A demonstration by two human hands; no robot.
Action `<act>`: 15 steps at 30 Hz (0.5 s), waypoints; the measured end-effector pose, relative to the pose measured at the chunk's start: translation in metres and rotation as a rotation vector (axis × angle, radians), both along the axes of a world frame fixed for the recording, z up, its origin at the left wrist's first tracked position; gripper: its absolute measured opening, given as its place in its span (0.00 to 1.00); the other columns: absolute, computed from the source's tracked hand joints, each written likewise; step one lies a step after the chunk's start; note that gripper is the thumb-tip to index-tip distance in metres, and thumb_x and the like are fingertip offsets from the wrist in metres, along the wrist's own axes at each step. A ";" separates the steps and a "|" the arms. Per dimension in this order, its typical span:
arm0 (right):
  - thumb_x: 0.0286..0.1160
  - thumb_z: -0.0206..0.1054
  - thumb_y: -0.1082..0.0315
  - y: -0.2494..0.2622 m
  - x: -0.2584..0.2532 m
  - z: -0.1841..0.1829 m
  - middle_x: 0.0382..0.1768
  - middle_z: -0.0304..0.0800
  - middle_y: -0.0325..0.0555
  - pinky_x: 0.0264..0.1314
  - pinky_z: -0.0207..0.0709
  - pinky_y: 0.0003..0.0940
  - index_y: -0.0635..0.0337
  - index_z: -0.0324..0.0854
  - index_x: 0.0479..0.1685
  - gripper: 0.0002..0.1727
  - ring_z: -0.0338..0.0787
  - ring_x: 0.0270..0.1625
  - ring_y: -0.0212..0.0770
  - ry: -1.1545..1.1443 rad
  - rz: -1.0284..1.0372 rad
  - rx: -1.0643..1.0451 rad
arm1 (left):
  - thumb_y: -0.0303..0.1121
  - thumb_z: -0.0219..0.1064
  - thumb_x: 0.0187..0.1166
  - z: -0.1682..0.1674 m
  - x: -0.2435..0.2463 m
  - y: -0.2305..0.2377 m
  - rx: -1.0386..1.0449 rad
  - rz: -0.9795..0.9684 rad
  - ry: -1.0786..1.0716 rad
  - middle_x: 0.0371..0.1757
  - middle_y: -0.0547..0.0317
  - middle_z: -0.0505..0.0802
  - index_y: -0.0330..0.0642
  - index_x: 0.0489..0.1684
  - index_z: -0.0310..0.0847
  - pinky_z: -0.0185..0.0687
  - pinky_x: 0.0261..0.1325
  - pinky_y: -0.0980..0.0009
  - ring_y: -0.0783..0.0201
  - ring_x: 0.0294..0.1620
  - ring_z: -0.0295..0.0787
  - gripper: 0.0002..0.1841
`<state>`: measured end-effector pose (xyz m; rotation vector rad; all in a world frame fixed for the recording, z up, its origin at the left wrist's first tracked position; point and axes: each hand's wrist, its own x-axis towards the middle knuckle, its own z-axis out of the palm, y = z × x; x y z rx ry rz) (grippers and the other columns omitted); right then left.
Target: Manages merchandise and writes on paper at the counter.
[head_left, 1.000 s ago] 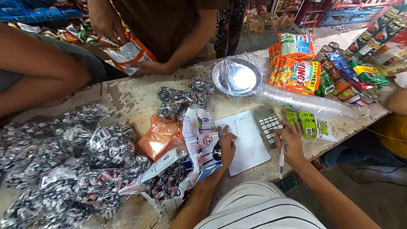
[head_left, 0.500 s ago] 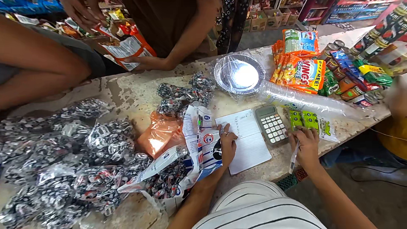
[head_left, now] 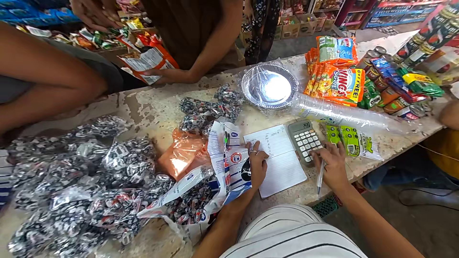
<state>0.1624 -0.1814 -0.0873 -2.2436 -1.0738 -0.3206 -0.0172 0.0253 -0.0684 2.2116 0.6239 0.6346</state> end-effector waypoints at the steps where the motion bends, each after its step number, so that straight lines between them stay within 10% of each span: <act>1: 0.82 0.61 0.58 0.002 -0.001 0.000 0.46 0.94 0.32 0.87 0.52 0.70 0.45 0.90 0.38 0.11 0.86 0.69 0.44 0.003 -0.005 -0.028 | 0.11 0.65 0.65 -0.001 0.000 0.000 0.001 0.001 -0.008 0.69 0.21 0.83 0.28 0.29 0.90 0.70 0.79 0.47 0.22 0.77 0.72 0.08; 15: 0.82 0.62 0.59 -0.016 0.002 0.007 0.48 0.94 0.34 0.87 0.51 0.69 0.46 0.90 0.38 0.11 0.86 0.70 0.45 -0.012 -0.038 0.042 | 0.12 0.65 0.66 -0.001 -0.001 0.002 -0.004 -0.026 0.029 0.71 0.22 0.83 0.29 0.32 0.91 0.66 0.81 0.43 0.21 0.79 0.69 0.08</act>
